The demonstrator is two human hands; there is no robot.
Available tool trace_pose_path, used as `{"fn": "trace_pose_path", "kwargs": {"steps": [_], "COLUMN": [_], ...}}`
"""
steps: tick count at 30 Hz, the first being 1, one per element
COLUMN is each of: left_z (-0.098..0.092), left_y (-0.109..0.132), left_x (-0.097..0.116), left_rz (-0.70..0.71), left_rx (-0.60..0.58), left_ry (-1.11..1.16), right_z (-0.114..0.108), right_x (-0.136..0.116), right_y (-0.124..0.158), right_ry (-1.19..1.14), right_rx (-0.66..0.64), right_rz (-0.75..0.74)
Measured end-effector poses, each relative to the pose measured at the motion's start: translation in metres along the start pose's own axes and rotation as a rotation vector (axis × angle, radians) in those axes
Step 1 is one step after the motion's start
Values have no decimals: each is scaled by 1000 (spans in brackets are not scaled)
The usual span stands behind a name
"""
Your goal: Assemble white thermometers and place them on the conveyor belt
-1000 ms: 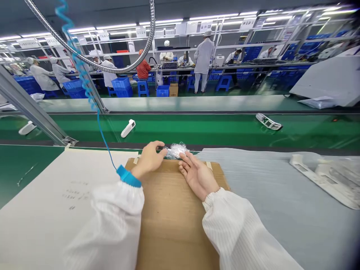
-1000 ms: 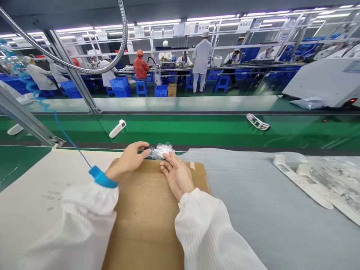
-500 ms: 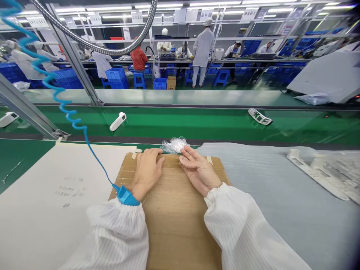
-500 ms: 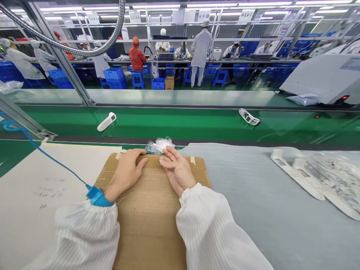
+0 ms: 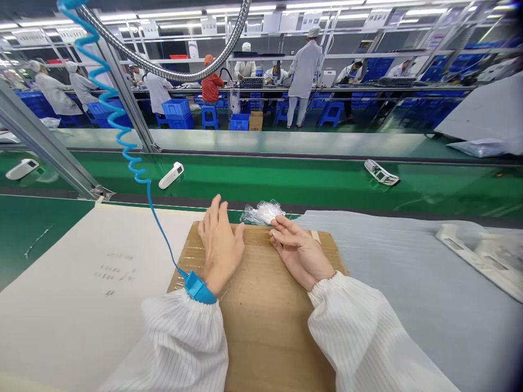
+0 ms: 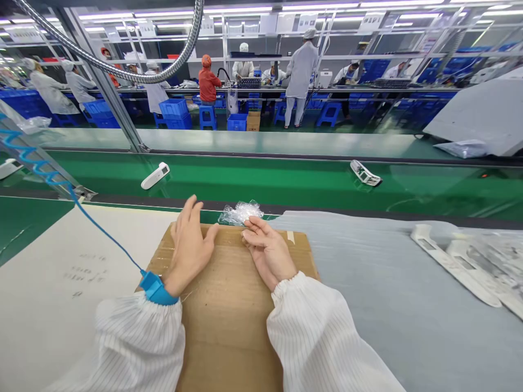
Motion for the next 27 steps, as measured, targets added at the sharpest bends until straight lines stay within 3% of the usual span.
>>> {"fn": "trace_pose_path", "kwargs": {"steps": [4, 11, 17, 27], "left_z": [-4, -4, -1, 1], "left_y": [0, 2, 3, 3], "left_x": [2, 2, 4, 1], "left_rz": [59, 123, 97, 116], "left_rx": [99, -16, -81, -56], "left_ry": [8, -7, 84, 105], "right_z": [1, 3, 5, 6], "right_x": [-1, -2, -3, -4], "right_y": [1, 3, 3, 3], "right_ry": [-12, 2, 17, 19], "right_rx": [16, -4, 36, 30], "right_rz": [-8, -9, -3, 8]}}
Point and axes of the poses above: each hand's wrist, its own y-axis away from the middle knuckle, its own z-axis out of the palm, x = y × z, the point moved 1 cm from there along -y, towards the middle knuckle, and after that the axes turned 3 degrees about -z, right-handed, at the moved point
